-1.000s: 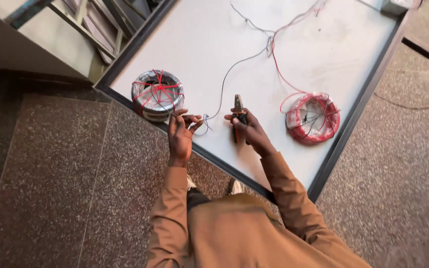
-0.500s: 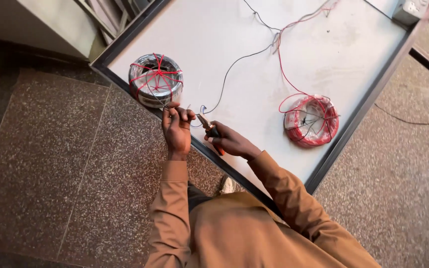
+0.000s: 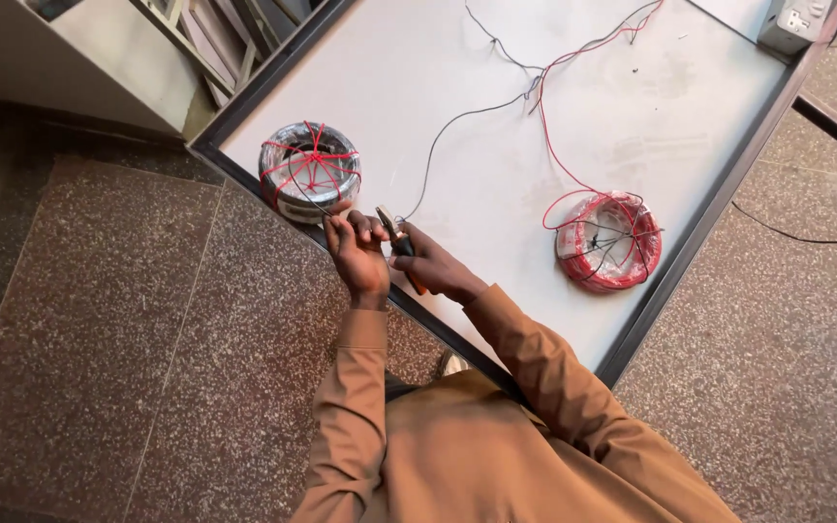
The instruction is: Stripping insulation from electrical wires and twisting them together to form connections on a work surface.
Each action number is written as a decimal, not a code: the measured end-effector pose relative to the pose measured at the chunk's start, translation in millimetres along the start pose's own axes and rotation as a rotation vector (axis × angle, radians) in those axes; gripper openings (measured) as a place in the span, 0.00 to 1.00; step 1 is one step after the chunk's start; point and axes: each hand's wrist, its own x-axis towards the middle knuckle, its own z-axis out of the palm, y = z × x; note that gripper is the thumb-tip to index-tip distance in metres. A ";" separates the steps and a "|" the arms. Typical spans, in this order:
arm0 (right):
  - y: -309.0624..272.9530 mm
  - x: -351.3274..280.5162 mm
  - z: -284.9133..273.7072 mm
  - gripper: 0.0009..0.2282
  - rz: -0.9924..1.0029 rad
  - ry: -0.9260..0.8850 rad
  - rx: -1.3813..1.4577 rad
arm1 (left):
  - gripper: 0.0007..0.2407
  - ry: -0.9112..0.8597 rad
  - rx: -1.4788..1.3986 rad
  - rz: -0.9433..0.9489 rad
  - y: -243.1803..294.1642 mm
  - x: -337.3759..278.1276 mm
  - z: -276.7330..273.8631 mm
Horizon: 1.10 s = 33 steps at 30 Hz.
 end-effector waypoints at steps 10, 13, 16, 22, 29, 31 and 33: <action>-26.7 -6.6 -6.2 0.16 0.079 -0.056 0.076 | 0.12 0.144 0.079 0.065 5.2 11.9 16.7; -29.1 -5.9 -14.9 0.22 -0.014 -0.052 0.224 | 0.09 0.149 0.011 0.083 18.5 17.0 16.3; -29.1 -11.0 -26.5 0.25 0.018 -0.075 0.295 | 0.12 0.098 0.041 0.056 18.0 15.7 -1.3; -46.4 -21.2 -40.8 0.15 0.060 -0.072 0.198 | 0.16 0.022 0.088 0.009 6.8 -6.7 8.4; -36.0 -10.8 -64.7 0.19 0.026 -0.117 0.193 | 0.12 -0.048 0.319 0.071 -5.9 -11.8 25.5; -39.9 -7.9 -71.3 0.20 0.021 -0.121 0.186 | 0.12 -0.067 0.279 0.065 -1.7 -11.5 33.1; -47.6 0.9 -74.0 0.21 0.000 -0.146 0.138 | 0.13 -0.065 0.240 0.077 -4.2 -9.5 38.9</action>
